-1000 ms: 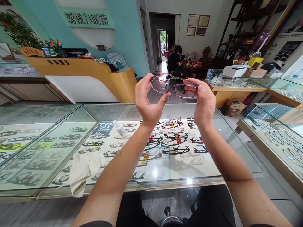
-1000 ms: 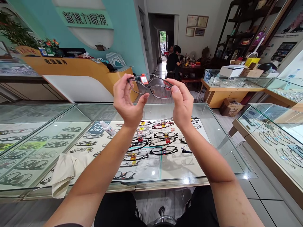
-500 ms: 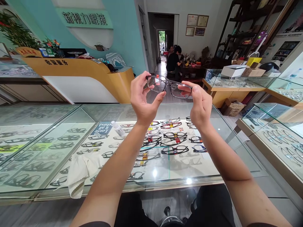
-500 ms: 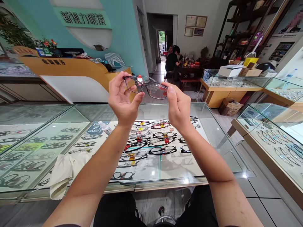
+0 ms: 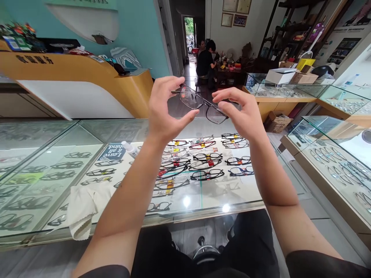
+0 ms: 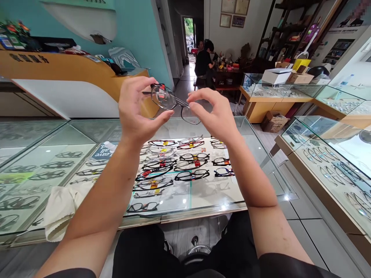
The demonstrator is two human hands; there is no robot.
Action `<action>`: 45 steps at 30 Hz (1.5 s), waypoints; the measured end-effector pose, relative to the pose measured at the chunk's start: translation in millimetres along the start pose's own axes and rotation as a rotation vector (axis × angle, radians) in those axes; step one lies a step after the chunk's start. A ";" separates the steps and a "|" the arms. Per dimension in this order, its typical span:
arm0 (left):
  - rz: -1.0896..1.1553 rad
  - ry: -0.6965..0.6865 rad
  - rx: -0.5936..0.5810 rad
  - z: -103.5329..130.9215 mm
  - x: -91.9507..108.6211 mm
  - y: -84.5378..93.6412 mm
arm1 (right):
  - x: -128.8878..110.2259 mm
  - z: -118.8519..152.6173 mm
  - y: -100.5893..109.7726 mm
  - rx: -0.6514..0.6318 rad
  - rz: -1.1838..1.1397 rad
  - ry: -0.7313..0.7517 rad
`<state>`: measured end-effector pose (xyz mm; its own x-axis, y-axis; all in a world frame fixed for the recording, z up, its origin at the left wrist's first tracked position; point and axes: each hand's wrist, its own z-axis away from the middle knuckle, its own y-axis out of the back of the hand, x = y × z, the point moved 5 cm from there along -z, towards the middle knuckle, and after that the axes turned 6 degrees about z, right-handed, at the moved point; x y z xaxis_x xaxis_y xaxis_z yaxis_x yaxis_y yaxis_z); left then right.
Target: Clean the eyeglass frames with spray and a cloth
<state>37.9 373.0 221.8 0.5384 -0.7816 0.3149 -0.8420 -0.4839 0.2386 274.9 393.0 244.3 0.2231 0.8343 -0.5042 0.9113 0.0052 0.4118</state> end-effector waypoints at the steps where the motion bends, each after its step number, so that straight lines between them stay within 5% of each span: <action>1: 0.006 0.005 -0.030 -2.3 1.7 0.7 | -0.1 -0.2 -0.3 -0.041 0.028 0.007; 14: 0.037 -0.022 -0.201 -6.4 44.9 -4.4 | -0.2 -1.0 -3.7 -0.317 -0.086 0.019; 21: 0.239 0.154 -0.207 -0.1 28.1 -12.1 | 3.2 1.4 -16.3 -0.413 -0.384 -0.208; 24: 0.249 0.140 -0.167 3.7 13.8 -17.1 | 10.3 -0.2 -12.8 -0.320 -0.363 -0.240; 28: 0.261 0.195 0.176 15.6 17.5 -28.6 | 23.6 4.4 -4.9 -0.103 -0.204 -0.233; 34: 0.383 0.679 -0.164 42.5 53.4 -85.0 | 15.2 51.2 -1.2 0.108 0.110 -0.221; 39: 0.399 0.749 -0.141 57.2 58.3 -100.8 | 5.6 92.4 1.3 0.168 0.315 -0.213; 45: 0.385 0.797 -0.213 62.1 61.4 -128.6 | 16.1 113.1 23.5 0.142 0.236 -0.258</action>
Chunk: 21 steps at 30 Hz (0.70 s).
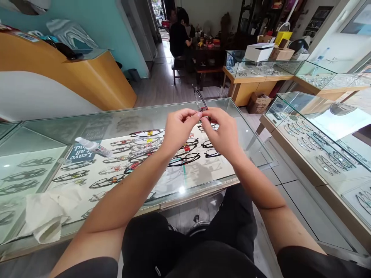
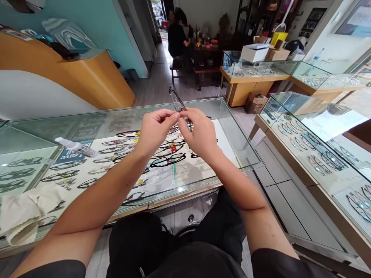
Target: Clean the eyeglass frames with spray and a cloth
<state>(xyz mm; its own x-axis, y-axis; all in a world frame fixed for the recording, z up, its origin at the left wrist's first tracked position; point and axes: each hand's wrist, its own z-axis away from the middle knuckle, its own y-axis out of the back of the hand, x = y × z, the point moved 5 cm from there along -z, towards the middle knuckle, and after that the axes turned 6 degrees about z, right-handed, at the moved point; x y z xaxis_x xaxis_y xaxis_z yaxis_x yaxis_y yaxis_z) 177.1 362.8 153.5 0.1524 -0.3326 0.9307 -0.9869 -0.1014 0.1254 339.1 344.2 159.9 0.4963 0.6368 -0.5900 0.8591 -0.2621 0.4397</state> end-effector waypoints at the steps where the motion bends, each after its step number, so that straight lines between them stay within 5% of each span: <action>1: -0.032 0.001 -0.004 -3.8 1.3 -3.3 | 6.4 -2.0 5.1 -0.028 -0.039 -0.011; 6: -0.362 -0.023 -0.124 -35.8 14.2 -16.9 | 66.6 -25.7 37.9 0.082 -0.208 -0.097; 9: -0.652 -0.032 -0.307 -54.3 19.8 -27.1 | 119.2 -34.5 46.9 0.155 -0.160 -0.232; 14: -0.998 -0.040 -0.672 -72.8 11.3 -48.3 | 193.5 -23.9 41.3 0.067 -0.072 -0.543; 21: -1.186 -0.054 -0.889 -84.5 -27.7 -78.2 | 217.2 -20.3 41.3 0.134 -0.051 -0.581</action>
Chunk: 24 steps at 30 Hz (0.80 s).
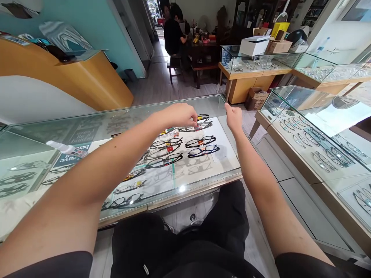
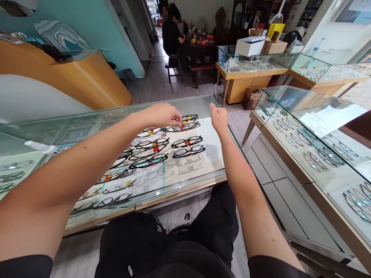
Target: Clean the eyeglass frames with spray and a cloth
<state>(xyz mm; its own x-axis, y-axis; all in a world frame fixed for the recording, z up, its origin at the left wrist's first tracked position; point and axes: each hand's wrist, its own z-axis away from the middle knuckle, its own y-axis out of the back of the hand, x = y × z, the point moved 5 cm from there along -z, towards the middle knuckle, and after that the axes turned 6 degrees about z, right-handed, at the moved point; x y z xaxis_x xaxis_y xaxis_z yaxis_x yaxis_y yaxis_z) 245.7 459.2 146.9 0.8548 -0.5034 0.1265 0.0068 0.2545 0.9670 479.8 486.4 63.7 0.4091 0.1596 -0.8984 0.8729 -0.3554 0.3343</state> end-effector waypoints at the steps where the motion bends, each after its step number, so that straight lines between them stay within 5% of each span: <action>1: -0.012 0.003 -0.013 -4.8 1.1 -4.1 | -1.3 0.0 -1.2 -0.013 0.005 -0.001; 9: -0.054 0.054 -0.072 -28.2 3.8 -26.1 | -2.6 -1.6 -5.3 -0.042 0.054 0.008; 24: 0.027 0.067 -0.118 -28.0 5.6 -37.2 | -1.7 -1.2 -8.7 -0.068 0.030 0.017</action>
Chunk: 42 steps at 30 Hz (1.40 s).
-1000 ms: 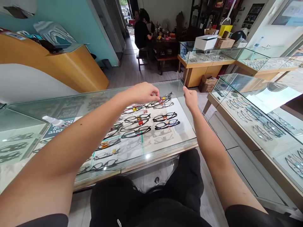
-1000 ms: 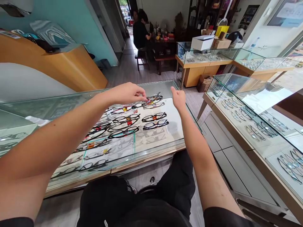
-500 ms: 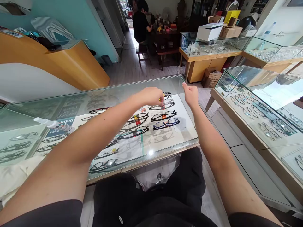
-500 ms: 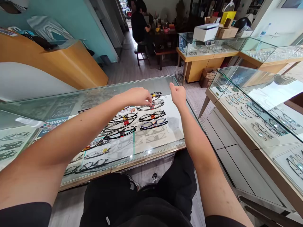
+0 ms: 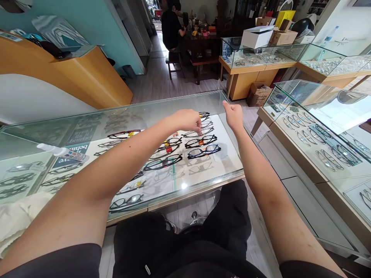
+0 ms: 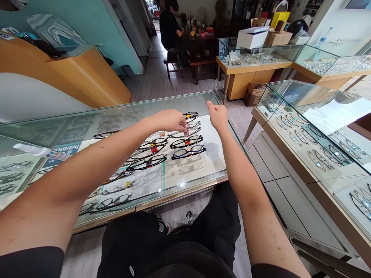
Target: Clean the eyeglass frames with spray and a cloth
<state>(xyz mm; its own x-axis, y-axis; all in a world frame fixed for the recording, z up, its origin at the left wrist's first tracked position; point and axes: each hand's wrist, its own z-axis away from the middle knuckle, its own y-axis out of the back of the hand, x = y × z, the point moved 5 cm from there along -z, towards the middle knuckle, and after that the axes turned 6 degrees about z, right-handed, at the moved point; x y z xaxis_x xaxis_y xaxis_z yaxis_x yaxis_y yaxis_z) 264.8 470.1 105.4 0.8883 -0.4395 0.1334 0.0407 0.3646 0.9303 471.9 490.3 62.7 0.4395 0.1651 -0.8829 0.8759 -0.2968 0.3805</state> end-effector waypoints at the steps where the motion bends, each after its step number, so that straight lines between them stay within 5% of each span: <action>1: -0.001 0.002 -0.001 0.0 0.1 -0.7 | -0.3 0.0 0.3 0.001 -0.011 0.007; 10: -0.019 0.046 -0.016 -1.9 -2.9 -3.9 | 3.3 -3.1 -0.3 -0.001 -0.033 0.029; 17: -0.024 0.110 0.159 -11.2 -11.3 9.1 | 6.8 -5.9 -3.0 -0.049 -0.138 0.039; 30: 0.109 0.109 0.255 -32.3 -20.1 -6.1 | 4.5 -7.4 -3.4 -0.090 -0.184 0.083; 42: 0.266 0.024 0.407 12.4 -32.8 26.0 | 16.9 -14.5 -0.7 -0.098 -0.264 0.109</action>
<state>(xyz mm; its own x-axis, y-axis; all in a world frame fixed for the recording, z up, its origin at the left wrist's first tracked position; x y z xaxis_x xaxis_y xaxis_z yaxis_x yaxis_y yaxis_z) 231.0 483.8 129.5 0.8539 -0.3539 0.3816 -0.3675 0.1092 0.9236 481.6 506.9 51.5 0.2083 0.3257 -0.9223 0.9754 -0.1390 0.1711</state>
